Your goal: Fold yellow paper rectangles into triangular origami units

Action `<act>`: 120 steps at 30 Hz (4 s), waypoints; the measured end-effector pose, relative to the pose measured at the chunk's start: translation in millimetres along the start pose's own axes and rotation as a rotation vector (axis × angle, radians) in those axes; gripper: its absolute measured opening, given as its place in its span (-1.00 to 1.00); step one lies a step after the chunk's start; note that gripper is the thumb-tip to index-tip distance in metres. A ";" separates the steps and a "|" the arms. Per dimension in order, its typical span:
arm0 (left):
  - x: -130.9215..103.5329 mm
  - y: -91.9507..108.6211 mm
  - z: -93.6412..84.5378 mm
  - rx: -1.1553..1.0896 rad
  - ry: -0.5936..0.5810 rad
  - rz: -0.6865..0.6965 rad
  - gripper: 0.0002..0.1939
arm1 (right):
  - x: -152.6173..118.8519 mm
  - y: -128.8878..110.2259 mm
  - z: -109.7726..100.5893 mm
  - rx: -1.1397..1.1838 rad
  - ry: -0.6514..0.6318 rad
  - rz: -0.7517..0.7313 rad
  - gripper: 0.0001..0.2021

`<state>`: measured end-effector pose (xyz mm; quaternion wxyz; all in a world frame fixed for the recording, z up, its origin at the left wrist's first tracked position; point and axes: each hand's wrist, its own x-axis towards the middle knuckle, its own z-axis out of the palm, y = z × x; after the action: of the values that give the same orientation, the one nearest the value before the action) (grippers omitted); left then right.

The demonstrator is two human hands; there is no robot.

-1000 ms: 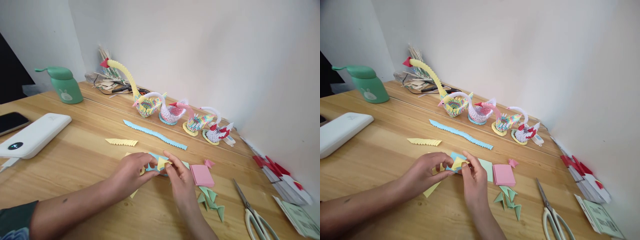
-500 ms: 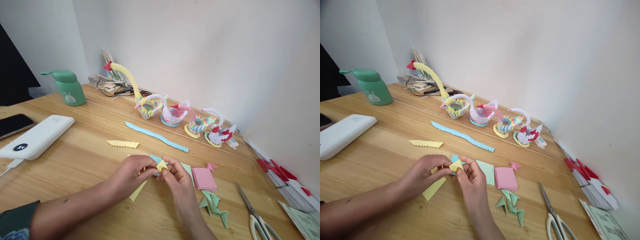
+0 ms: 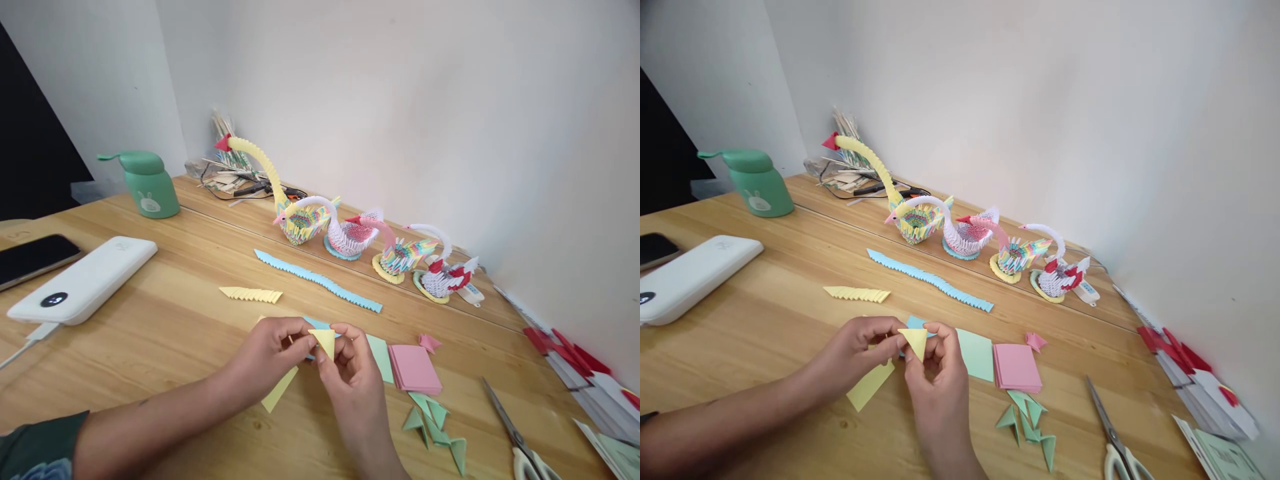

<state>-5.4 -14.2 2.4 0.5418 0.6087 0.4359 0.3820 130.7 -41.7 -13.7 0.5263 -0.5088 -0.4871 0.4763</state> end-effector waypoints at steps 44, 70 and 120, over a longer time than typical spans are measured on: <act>5.8 -5.2 -8.2 -0.077 -0.009 -0.026 -0.78 | 14.8 -3.5 -19.3 0.054 -0.114 0.108 -0.80; 2.5 -2.0 -9.2 0.228 -0.020 0.061 -0.80 | 17.0 2.6 -16.7 -0.039 -0.187 0.047 -0.80; 0.0 -0.2 -4.8 0.220 -0.085 -0.013 -0.83 | 12.3 -1.7 -15.2 0.021 -0.108 0.070 -0.78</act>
<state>-9.9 -12.6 2.7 0.4922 0.6774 0.4556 0.3022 146.7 -30.5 -11.8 0.4876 -0.4935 -0.4919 0.5261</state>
